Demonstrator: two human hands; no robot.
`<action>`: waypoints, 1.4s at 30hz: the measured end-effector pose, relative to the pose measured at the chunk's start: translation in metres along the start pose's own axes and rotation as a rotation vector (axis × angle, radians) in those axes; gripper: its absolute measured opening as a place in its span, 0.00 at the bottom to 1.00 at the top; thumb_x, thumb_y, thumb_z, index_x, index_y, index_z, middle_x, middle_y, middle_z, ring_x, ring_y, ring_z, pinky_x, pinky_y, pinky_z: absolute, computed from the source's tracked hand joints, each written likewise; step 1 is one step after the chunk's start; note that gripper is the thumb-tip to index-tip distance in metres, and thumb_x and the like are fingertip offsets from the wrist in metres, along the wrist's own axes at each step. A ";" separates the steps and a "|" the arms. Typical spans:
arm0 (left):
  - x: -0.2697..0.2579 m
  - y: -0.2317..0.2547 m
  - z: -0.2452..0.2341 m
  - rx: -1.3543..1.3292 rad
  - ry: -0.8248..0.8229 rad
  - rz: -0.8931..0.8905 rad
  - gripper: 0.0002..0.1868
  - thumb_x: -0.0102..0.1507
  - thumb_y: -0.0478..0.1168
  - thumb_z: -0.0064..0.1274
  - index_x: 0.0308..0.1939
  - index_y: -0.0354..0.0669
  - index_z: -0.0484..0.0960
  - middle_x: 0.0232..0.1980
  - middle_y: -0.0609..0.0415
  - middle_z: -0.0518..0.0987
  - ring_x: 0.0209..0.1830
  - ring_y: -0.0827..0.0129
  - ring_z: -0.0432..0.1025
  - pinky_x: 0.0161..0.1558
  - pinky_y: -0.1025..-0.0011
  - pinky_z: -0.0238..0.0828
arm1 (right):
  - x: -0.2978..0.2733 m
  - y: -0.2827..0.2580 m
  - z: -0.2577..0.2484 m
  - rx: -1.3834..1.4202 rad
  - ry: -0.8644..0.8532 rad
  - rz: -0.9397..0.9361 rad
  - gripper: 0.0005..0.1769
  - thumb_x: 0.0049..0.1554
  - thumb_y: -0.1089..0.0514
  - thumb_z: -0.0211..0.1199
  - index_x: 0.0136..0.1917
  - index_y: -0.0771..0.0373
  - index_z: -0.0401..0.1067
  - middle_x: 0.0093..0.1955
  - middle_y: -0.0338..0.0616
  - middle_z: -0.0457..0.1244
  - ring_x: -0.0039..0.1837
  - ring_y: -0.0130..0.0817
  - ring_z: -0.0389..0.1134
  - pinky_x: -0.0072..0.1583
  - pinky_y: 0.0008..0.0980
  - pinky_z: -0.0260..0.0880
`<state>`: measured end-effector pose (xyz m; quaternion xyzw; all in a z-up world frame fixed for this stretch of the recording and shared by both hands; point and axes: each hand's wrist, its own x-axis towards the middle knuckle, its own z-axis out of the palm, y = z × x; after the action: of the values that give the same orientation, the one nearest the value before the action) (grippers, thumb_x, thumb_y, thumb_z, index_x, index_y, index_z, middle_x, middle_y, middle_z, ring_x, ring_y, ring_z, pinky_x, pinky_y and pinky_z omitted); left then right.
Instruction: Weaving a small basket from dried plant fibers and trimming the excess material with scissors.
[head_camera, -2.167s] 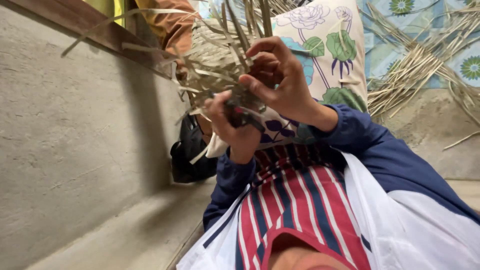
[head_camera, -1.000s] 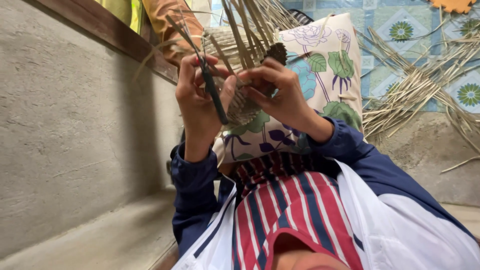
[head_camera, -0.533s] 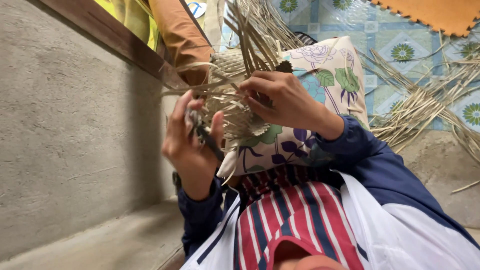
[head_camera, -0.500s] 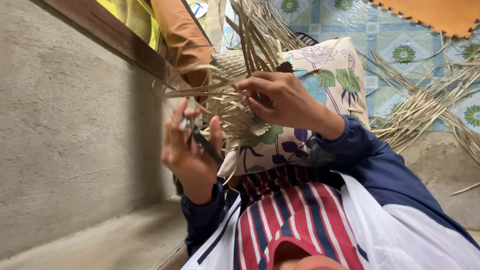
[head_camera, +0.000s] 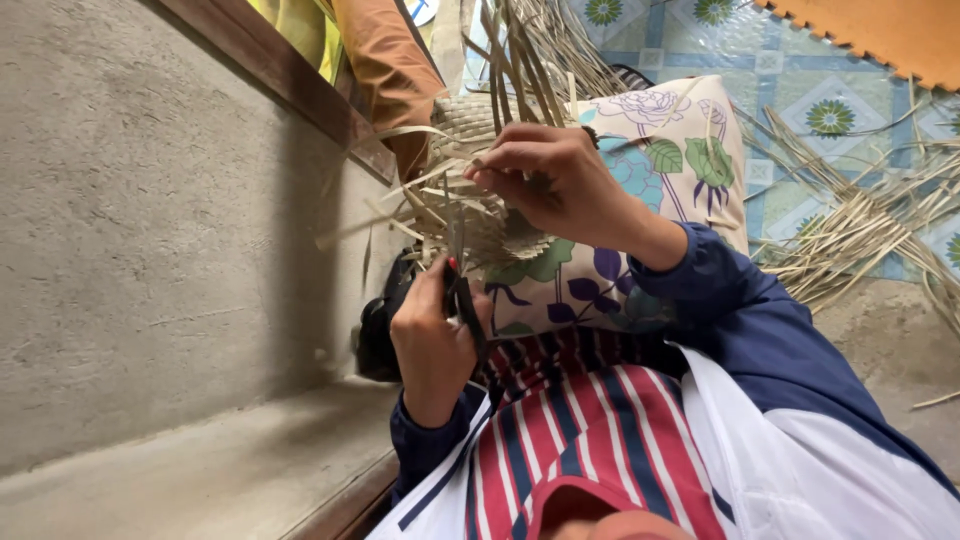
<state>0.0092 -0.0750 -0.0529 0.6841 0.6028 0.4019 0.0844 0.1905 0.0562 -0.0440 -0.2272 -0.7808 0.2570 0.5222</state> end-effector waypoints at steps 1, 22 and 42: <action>0.001 -0.001 0.001 0.003 -0.011 -0.012 0.21 0.58 0.41 0.58 0.54 0.36 0.80 0.37 0.43 0.80 0.37 0.44 0.78 0.35 0.53 0.75 | 0.000 0.000 0.001 0.021 0.041 0.011 0.04 0.61 0.68 0.66 0.46 0.62 0.80 0.38 0.39 0.67 0.34 0.33 0.65 0.39 0.27 0.65; 0.032 0.011 0.012 0.244 0.124 0.076 0.20 0.61 0.44 0.55 0.54 0.41 0.82 0.31 0.53 0.74 0.25 0.47 0.76 0.27 0.54 0.75 | 0.018 -0.031 -0.004 0.140 0.063 -0.038 0.06 0.60 0.73 0.63 0.46 0.65 0.76 0.37 0.46 0.66 0.35 0.37 0.66 0.38 0.33 0.62; 0.058 0.031 0.003 0.088 0.046 0.224 0.25 0.57 0.32 0.54 0.58 0.25 0.73 0.48 0.34 0.78 0.28 0.51 0.74 0.31 0.61 0.75 | 0.019 -0.033 -0.011 0.370 0.014 0.107 0.08 0.60 0.74 0.64 0.50 0.65 0.73 0.44 0.37 0.66 0.42 0.22 0.63 0.41 0.19 0.62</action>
<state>0.0319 -0.0302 -0.0108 0.7408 0.5415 0.3976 -0.0049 0.1910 0.0450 -0.0063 -0.1704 -0.7033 0.4220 0.5461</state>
